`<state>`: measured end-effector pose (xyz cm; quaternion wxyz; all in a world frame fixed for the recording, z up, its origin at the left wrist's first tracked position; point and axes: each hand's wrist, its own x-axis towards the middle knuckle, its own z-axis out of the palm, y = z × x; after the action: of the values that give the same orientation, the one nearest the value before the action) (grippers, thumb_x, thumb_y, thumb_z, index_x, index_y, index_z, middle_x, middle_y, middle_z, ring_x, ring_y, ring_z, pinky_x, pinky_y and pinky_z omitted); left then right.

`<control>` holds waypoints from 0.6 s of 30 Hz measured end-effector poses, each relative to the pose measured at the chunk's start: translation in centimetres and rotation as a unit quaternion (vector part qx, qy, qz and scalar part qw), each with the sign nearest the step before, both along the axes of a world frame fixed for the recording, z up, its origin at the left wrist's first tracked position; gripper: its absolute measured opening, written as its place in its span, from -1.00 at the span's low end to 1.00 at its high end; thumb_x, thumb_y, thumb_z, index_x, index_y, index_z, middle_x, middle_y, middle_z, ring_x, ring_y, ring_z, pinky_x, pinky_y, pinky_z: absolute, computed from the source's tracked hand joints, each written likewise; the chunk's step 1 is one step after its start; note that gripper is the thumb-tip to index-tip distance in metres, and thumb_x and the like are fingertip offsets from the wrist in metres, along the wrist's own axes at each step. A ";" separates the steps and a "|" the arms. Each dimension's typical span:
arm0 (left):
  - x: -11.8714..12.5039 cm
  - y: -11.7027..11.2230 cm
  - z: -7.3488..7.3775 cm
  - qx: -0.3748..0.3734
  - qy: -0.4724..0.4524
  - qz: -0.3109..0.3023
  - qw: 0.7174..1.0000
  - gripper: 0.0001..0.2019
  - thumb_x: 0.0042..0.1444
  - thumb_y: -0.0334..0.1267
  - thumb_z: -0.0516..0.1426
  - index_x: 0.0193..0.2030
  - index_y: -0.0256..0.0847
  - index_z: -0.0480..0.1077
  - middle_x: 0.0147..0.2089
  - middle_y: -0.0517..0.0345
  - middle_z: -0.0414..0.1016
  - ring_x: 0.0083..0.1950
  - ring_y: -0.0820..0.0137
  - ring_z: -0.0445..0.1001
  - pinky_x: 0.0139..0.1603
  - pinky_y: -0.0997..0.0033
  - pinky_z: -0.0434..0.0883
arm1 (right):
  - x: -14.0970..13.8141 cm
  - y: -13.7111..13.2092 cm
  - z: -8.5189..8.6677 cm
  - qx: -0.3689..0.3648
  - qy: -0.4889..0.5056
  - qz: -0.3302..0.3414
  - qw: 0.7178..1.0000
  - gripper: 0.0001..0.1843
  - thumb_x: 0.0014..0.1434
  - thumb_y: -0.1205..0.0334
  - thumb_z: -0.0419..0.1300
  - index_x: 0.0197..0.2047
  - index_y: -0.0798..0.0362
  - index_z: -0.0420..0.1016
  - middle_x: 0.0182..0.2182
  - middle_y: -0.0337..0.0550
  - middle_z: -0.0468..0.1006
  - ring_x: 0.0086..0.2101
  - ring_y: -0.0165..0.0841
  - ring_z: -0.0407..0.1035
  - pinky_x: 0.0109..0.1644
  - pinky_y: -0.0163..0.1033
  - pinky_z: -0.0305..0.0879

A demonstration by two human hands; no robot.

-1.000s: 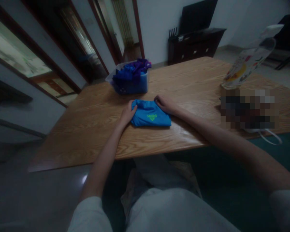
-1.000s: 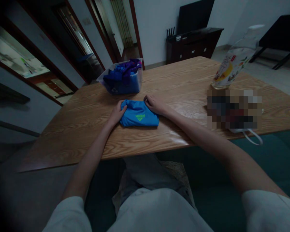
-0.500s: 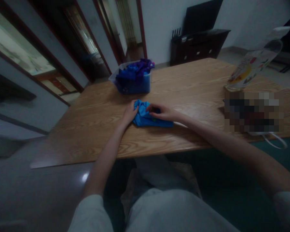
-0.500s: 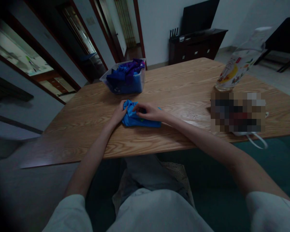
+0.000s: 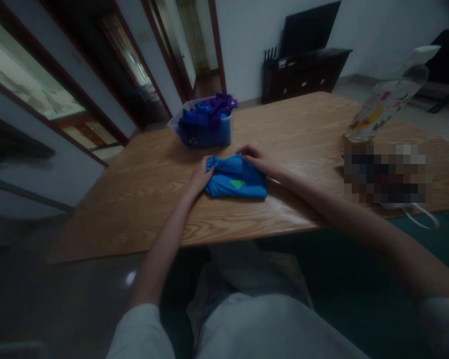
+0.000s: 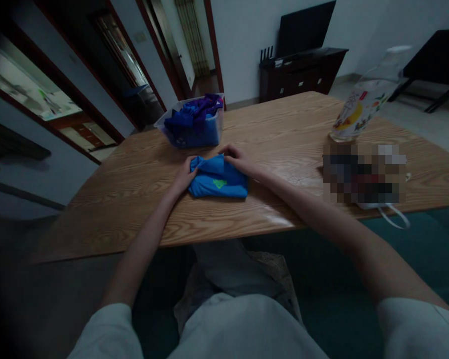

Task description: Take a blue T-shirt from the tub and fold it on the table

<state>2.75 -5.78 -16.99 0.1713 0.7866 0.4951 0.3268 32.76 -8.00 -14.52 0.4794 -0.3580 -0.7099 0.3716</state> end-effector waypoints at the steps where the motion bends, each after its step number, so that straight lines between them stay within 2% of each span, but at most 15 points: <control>1: 0.0 0.0 0.0 0.004 -0.002 -0.001 1.000 -0.57 0.44 -0.22 0.17 0.41 -0.11 0.34 0.39 -0.15 0.55 0.41 0.06 0.54 0.51 -0.03 0.42 | 0.8 0.7 -0.3 -0.004 -0.005 -0.028 1.000 -0.71 0.25 0.00 0.34 0.00 -0.10 0.61 -0.12 -0.13 0.65 -0.03 -0.10 0.49 0.15 0.00 0.50; 6: 0.0 -0.2 0.0 0.007 -0.002 0.009 1.000 -0.49 0.45 -0.12 0.19 0.47 -0.06 0.27 0.46 -0.13 0.49 0.43 0.04 0.53 0.52 -0.07 0.40 | 3.2 2.9 -2.2 -0.025 -0.066 -0.108 0.992 -0.77 0.25 0.07 0.27 -0.05 -0.09 0.54 -0.17 -0.11 0.61 -0.06 -0.09 0.44 0.16 0.03 0.47; 10: 0.2 -0.2 0.0 -0.001 -0.008 0.030 1.000 -0.48 0.43 -0.10 0.23 0.46 -0.09 0.30 0.45 -0.14 0.51 0.41 0.05 0.55 0.49 -0.03 0.43 | 2.7 2.9 -2.9 0.053 -0.139 -0.102 0.984 -0.77 0.31 0.15 0.15 -0.01 -0.04 0.52 -0.04 0.01 0.60 0.03 -0.04 0.43 0.31 0.17 0.40; 14: 0.3 -0.1 0.1 -0.030 -0.007 0.086 0.996 -0.59 0.37 -0.02 0.29 0.26 -0.12 0.49 0.23 -0.13 0.67 0.26 0.01 0.63 0.35 0.00 0.51 | 2.0 2.3 -2.7 0.095 -0.172 -0.073 0.978 -0.69 0.42 0.16 0.03 0.08 -0.02 0.53 0.11 0.08 0.57 0.14 -0.02 0.42 0.40 0.21 0.35; 18: 0.5 -0.4 0.5 -0.038 0.004 0.088 0.995 -0.71 0.37 0.02 0.28 0.04 -0.12 0.56 0.00 -0.03 0.72 0.08 0.07 0.65 0.21 0.08 0.55 | 1.8 1.9 -2.4 0.121 -0.228 -0.025 0.966 -0.68 0.40 0.19 0.07 0.11 0.00 0.55 0.12 0.09 0.56 0.15 -0.03 0.43 0.39 0.18 0.37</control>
<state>3.20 -6.16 -16.46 0.1697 0.7339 0.5752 0.3188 34.58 -6.14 -16.94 0.3536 -0.3907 -0.8307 0.1794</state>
